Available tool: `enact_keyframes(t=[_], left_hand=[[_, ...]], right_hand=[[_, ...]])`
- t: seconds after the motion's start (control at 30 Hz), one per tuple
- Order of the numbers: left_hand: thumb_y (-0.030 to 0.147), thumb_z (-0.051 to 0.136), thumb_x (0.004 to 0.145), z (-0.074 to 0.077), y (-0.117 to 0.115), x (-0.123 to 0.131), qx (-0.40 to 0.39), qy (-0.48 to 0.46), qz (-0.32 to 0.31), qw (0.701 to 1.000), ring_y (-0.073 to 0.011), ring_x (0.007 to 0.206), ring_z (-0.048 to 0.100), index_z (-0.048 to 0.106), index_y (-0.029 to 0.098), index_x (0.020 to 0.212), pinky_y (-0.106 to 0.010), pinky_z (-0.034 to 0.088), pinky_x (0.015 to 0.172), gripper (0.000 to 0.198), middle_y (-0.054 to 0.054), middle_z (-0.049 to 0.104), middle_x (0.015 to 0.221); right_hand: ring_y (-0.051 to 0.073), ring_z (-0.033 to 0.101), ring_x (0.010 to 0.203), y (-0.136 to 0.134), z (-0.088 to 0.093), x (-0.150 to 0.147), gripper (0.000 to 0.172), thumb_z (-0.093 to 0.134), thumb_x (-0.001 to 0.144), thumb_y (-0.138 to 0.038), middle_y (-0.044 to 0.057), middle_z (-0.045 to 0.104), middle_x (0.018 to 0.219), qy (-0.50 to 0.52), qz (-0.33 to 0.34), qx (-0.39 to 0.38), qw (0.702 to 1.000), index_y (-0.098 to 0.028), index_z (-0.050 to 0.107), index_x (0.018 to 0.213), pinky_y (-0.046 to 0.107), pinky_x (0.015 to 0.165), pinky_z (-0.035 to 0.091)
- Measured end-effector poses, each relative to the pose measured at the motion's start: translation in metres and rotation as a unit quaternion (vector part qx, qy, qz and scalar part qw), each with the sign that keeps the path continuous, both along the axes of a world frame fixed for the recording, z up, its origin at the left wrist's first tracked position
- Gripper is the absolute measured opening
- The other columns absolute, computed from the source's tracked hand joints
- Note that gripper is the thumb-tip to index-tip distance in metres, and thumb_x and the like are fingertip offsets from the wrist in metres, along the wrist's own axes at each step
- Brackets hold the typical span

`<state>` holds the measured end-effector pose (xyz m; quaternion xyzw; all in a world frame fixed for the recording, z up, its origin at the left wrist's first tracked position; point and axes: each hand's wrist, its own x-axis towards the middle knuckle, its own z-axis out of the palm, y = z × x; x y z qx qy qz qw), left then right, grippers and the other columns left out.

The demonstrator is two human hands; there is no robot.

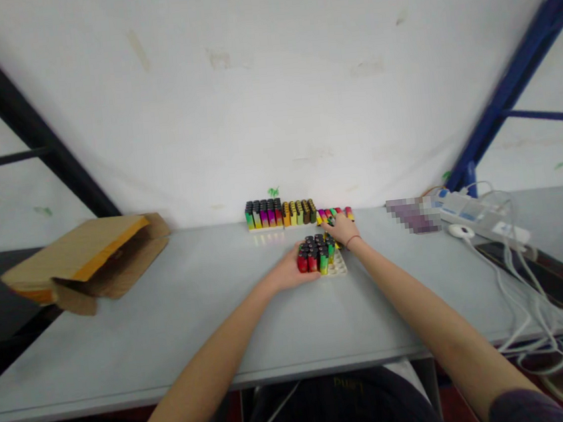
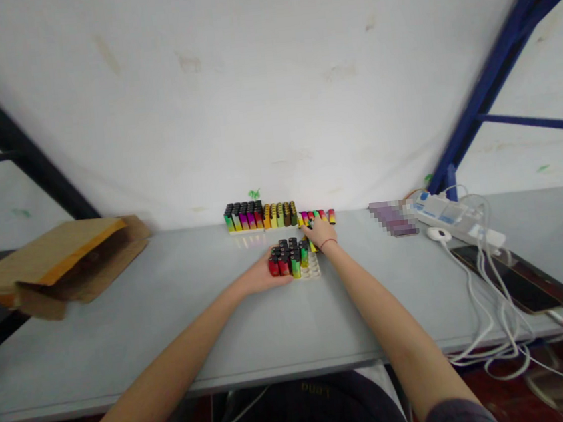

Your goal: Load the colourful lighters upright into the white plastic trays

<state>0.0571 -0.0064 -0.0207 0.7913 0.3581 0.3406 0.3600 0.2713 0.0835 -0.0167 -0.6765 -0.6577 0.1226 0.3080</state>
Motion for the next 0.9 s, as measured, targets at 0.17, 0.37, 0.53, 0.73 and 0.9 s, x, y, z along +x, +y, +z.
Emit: enact_keyframes(t=[0.17, 0.37, 0.53, 0.73, 0.9], left_hand=[[0.028, 0.081, 0.064, -0.003, 0.002, -0.001, 0.002, -0.007, -0.006, 1.000, -0.0330, 0.118, 0.062, 0.051, 0.018, 0.131, -0.051, 0.046, 0.107, 0.074, -0.013, 0.063, 0.130], [0.032, 0.078, 0.066, -0.007, 0.003, -0.001, -0.002, -0.007, -0.007, 1.000, -0.0325, 0.121, 0.061, 0.049, 0.017, 0.131, -0.049, 0.047, 0.106, 0.073, -0.013, 0.065, 0.126], [0.034, 0.077, 0.065, -0.003, 0.002, -0.001, 0.006, -0.009, -0.009, 1.000, -0.0320, 0.118, 0.062, 0.050, 0.015, 0.128, -0.046, 0.046, 0.106, 0.071, -0.015, 0.063, 0.127], [0.035, 0.077, 0.063, 0.002, -0.001, -0.001, 0.004, 0.006, 0.006, 1.000, -0.0320, 0.117, 0.062, 0.050, 0.016, 0.128, -0.047, 0.045, 0.107, 0.072, -0.015, 0.062, 0.126], [0.036, 0.077, 0.064, 0.000, 0.000, -0.001, -0.009, 0.006, 0.004, 1.000, -0.0324, 0.118, 0.060, 0.047, 0.018, 0.129, -0.049, 0.045, 0.107, 0.074, -0.015, 0.060, 0.129]], right_hand=[[0.032, 0.067, 0.100, -0.005, 0.001, 0.002, 0.036, 0.060, 0.088, -0.041, 0.017, 0.070, 0.101, -0.027, -0.042, -0.028, 0.998, -0.018, 0.060, 0.117, 0.047, 0.091, 0.048], [0.033, 0.066, 0.102, -0.016, 0.003, 0.024, 0.042, 0.062, 0.087, -0.031, 0.021, 0.067, 0.112, -0.094, -0.012, -0.025, 0.995, -0.014, 0.054, 0.125, 0.042, 0.087, 0.050], [0.032, 0.065, 0.107, -0.030, 0.011, 0.040, 0.035, 0.057, 0.092, -0.033, 0.022, 0.063, 0.122, -0.137, 0.034, -0.033, 0.989, -0.013, 0.060, 0.120, 0.039, 0.092, 0.048], [0.034, 0.054, 0.123, -0.050, -0.001, 0.050, 0.038, 0.051, 0.096, -0.043, 0.020, 0.060, 0.130, -0.160, 0.127, 0.076, 0.976, -0.015, 0.065, 0.118, 0.048, 0.107, 0.039], [0.029, 0.054, 0.122, -0.055, -0.011, 0.054, 0.036, 0.050, 0.097, -0.040, 0.018, 0.060, 0.131, -0.157, 0.242, 0.109, 0.951, -0.015, 0.062, 0.121, 0.044, 0.108, 0.040]])
